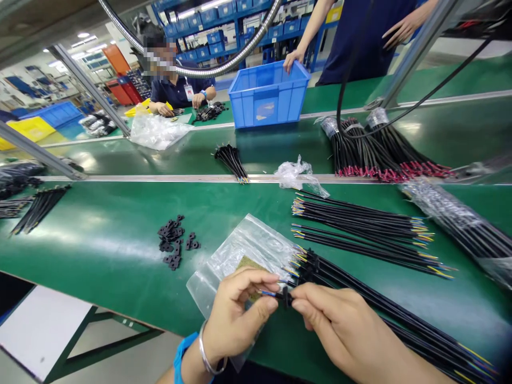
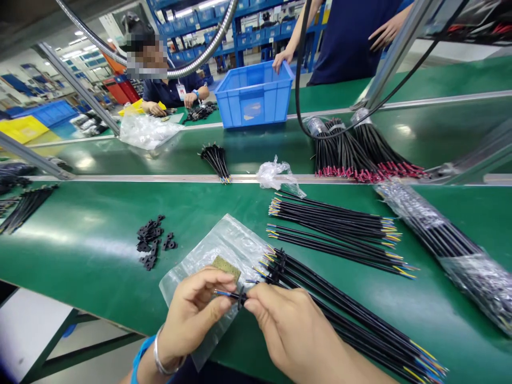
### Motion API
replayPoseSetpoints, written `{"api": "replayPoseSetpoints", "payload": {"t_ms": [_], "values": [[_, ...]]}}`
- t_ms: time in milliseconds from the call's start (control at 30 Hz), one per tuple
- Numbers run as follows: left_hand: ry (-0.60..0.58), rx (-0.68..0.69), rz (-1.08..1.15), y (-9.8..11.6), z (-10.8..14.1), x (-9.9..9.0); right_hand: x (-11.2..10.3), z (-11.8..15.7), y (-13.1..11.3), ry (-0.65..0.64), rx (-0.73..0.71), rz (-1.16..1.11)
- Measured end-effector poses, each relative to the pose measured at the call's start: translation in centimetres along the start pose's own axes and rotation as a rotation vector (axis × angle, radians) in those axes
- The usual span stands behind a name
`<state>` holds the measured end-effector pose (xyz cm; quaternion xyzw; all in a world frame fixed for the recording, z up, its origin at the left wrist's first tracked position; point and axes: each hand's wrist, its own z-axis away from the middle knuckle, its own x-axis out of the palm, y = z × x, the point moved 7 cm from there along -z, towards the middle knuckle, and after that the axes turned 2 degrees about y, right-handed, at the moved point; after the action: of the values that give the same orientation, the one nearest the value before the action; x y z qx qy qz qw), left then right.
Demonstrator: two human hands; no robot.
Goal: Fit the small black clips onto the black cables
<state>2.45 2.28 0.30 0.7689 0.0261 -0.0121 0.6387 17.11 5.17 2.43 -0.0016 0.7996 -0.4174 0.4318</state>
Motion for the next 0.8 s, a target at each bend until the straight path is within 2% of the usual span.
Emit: {"api": "replayPoseSetpoints", "payload": {"t_ms": [200,400,500,567,667,800], "values": [[0.045,0.16,-0.323,1.8,0.4,0.4,0.3,0.5,-0.4,-0.023,-0.067,0.056],[0.071,0.426,-0.455,3.6,1.0,1.5,-0.3,0.4,-1.5,0.032,-0.145,0.114],[0.052,0.405,-0.549,3.3,0.6,0.8,-2.0,0.5,-0.8,0.059,-0.131,0.206],[0.059,0.316,-0.655,2.7,0.1,-1.2,-3.7,0.7,0.2,0.078,-0.079,0.336],[0.182,0.171,-0.851,1.8,-0.3,-6.8,-5.3,0.9,1.8,0.062,0.013,0.558],[0.312,0.051,-1.195,0.1,0.3,-15.1,-3.7,1.2,2.9,-0.044,0.028,0.715]]}}
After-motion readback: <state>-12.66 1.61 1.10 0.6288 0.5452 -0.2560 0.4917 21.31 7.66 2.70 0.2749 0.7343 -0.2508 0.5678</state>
